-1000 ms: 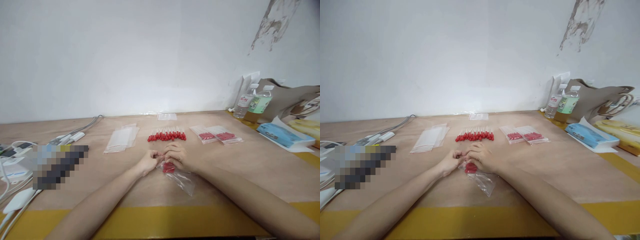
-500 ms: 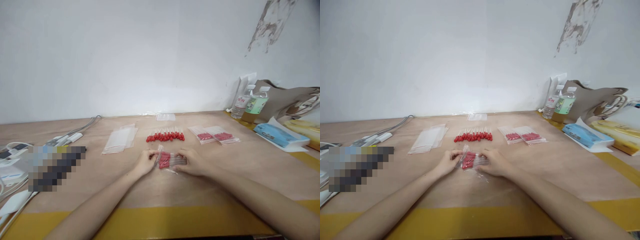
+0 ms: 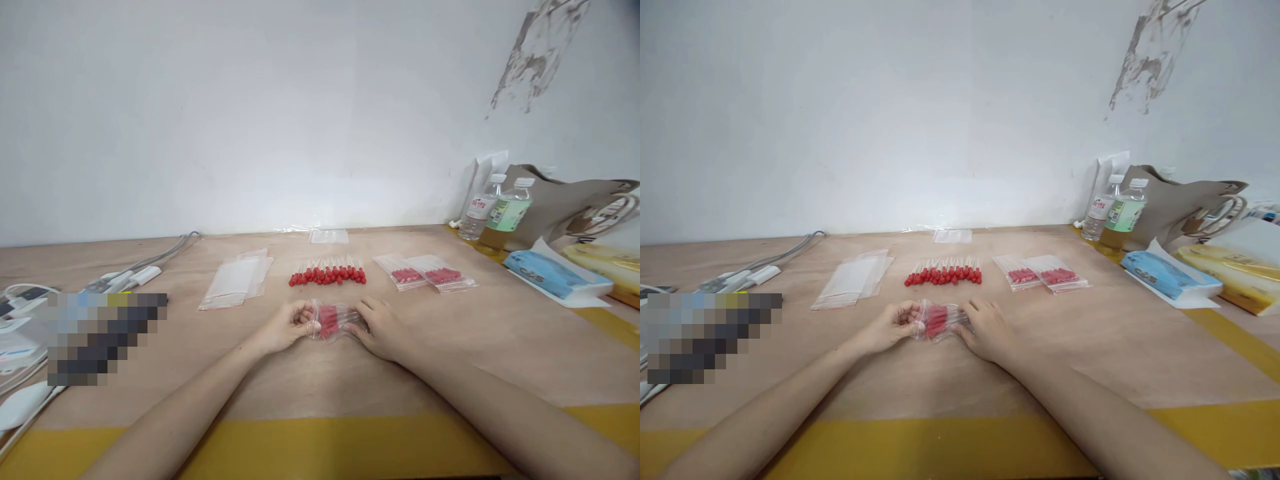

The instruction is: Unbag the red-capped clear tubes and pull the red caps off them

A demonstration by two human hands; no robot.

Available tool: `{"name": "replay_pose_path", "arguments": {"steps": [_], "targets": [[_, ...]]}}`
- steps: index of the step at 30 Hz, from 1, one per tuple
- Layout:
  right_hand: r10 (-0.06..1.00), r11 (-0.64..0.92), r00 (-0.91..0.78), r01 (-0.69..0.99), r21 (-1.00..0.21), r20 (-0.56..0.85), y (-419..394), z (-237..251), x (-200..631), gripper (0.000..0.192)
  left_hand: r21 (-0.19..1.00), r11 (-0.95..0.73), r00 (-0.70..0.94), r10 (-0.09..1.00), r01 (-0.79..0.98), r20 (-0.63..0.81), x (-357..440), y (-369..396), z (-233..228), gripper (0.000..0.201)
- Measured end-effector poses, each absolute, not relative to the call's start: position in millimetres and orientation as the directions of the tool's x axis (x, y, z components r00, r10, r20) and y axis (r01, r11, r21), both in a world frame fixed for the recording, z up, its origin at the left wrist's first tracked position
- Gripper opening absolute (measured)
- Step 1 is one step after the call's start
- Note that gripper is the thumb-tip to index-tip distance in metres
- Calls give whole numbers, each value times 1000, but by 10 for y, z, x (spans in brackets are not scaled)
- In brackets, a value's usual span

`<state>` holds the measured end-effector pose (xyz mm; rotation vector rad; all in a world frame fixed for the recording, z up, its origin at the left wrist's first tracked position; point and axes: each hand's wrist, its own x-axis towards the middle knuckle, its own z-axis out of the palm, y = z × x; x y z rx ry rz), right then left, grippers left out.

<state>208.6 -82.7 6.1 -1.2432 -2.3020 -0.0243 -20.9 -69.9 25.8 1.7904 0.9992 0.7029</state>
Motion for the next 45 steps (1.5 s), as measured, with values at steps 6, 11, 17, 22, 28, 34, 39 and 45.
{"name": "replay_pose_path", "arguments": {"steps": [6, 11, 17, 22, 28, 34, 39, 45], "targets": [[776, 570, -435, 793, -215, 457, -825, 33, 2071, 22, 793, -395, 538, 837, 464, 103, -138, -782, 309, 42], [795, 568, -428, 776, -276, 430, -813, 41, 2090, 23, 548, -593, 582, 783, 590, 221, -88, -897, 373, 36], [797, 576, -433, 753, -317, 421, -801, 61, 2115, 28, 226, -687, 612, 722, 691, 322, -31, -926, 205, 30], [777, 601, -442, 733, -318, 448, -794, 47, 2117, 26, 135, -721, 648, 676, 679, 351, -30, -867, 163, 26], [779, 599, -435, 731, -328, 453, -783, 33, 2120, 25, 165, -705, 627, 695, 690, 351, -26, -826, 214, 20], [785, 582, -414, 749, -318, 462, -798, 24, 2123, 27, 432, -617, 503, 787, 658, 358, -83, -791, 246, 18], [798, 568, -403, 750, -338, 447, -810, 41, 2120, 26, 892, -276, 333, 930, 359, 154, -246, -687, 293, 11], [793, 575, -410, 748, -331, 450, -798, 39, 2121, 25, 993, 93, 391, 914, 72, -113, -352, -640, 353, 38]]}}
